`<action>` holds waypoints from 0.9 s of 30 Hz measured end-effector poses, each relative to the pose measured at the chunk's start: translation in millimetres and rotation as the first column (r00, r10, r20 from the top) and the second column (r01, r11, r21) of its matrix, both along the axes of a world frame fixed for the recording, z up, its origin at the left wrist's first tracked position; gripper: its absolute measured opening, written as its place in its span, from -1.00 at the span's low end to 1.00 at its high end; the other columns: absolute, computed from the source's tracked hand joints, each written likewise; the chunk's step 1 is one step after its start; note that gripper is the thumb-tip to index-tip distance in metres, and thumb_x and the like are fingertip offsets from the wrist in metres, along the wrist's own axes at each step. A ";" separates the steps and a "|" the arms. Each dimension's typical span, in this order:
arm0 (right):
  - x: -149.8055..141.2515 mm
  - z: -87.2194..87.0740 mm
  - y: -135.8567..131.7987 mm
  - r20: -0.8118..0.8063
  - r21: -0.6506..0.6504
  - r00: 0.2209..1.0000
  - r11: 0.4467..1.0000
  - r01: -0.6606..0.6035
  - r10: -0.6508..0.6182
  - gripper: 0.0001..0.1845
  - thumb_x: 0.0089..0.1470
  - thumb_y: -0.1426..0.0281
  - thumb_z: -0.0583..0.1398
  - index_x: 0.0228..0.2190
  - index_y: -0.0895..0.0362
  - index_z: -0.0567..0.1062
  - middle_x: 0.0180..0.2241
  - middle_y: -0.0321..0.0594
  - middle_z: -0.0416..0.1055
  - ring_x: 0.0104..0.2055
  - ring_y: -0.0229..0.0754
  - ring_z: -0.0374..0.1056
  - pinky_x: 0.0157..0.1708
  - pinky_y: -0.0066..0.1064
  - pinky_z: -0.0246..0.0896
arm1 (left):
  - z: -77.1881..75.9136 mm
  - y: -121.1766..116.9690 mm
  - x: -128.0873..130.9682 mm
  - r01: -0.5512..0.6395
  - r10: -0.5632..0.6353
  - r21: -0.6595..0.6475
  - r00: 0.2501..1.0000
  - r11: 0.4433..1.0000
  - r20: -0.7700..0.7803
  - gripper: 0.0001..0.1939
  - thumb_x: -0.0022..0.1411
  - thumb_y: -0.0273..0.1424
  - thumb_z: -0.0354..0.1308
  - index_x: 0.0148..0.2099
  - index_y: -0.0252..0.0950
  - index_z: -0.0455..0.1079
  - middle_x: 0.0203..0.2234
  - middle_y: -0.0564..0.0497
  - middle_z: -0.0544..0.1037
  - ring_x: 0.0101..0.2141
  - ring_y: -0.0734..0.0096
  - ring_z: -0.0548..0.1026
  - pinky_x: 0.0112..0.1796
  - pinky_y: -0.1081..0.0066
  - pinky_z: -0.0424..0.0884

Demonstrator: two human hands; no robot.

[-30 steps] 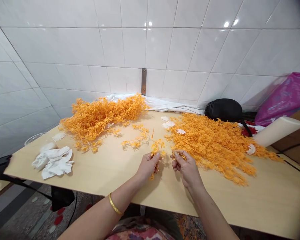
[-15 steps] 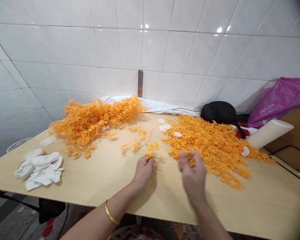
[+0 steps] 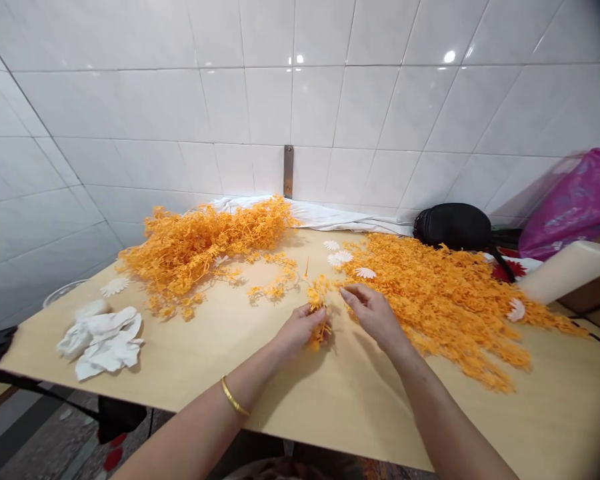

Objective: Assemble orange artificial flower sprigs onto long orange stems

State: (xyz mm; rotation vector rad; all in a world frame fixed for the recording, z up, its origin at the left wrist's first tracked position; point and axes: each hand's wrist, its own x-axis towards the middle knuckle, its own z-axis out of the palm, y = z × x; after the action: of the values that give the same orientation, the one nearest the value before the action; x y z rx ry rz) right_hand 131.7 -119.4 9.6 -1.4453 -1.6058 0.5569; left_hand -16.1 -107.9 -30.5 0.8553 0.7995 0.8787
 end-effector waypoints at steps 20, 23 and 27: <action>-21.4 -40.2 68.0 -0.483 -0.031 0.863 0.987 0.155 -0.150 -0.85 -0.08 0.28 0.09 -0.52 0.10 0.26 -0.63 -0.40 0.13 -0.60 -0.33 0.04 -0.58 -0.49 -0.07 | 10.4 67.5 -9.2 -0.561 0.566 0.142 0.825 0.815 0.010 -0.86 -0.06 -0.44 0.16 -0.40 -0.32 0.26 -0.60 0.10 0.33 -0.58 0.60 0.32 -0.56 0.57 0.21; -25.6 -35.0 59.4 -0.126 0.180 0.976 0.964 0.196 -0.175 -0.89 0.02 0.36 0.01 -0.46 0.11 0.28 -0.56 -0.30 0.21 -0.53 -0.27 0.11 -0.51 -0.44 -0.02 | 22.5 61.1 -9.5 -0.517 0.552 0.303 0.833 0.801 -0.038 -0.82 -0.04 -0.32 0.15 -0.43 -0.34 0.29 -0.58 0.09 0.34 -0.57 0.61 0.31 -0.55 0.58 0.20; -43.5 -29.1 44.5 0.462 0.389 0.882 0.914 -0.114 -0.087 -0.78 0.06 0.50 -0.08 -0.45 0.16 0.34 -0.48 -0.15 0.28 -0.41 -0.17 0.16 -0.39 -0.36 0.03 | 24.3 55.4 -5.4 -0.246 0.241 0.080 0.968 0.966 0.065 -0.68 -0.07 -0.19 0.16 -0.52 -0.37 0.25 -0.68 0.09 0.32 -0.66 0.62 0.28 -0.59 0.55 0.18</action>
State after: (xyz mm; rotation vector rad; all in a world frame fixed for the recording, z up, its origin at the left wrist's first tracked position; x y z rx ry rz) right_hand 88.2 -75.0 -19.6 -1.3033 -1.9667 -0.1514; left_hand -21.5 -52.6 -6.2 0.8166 0.8348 1.1575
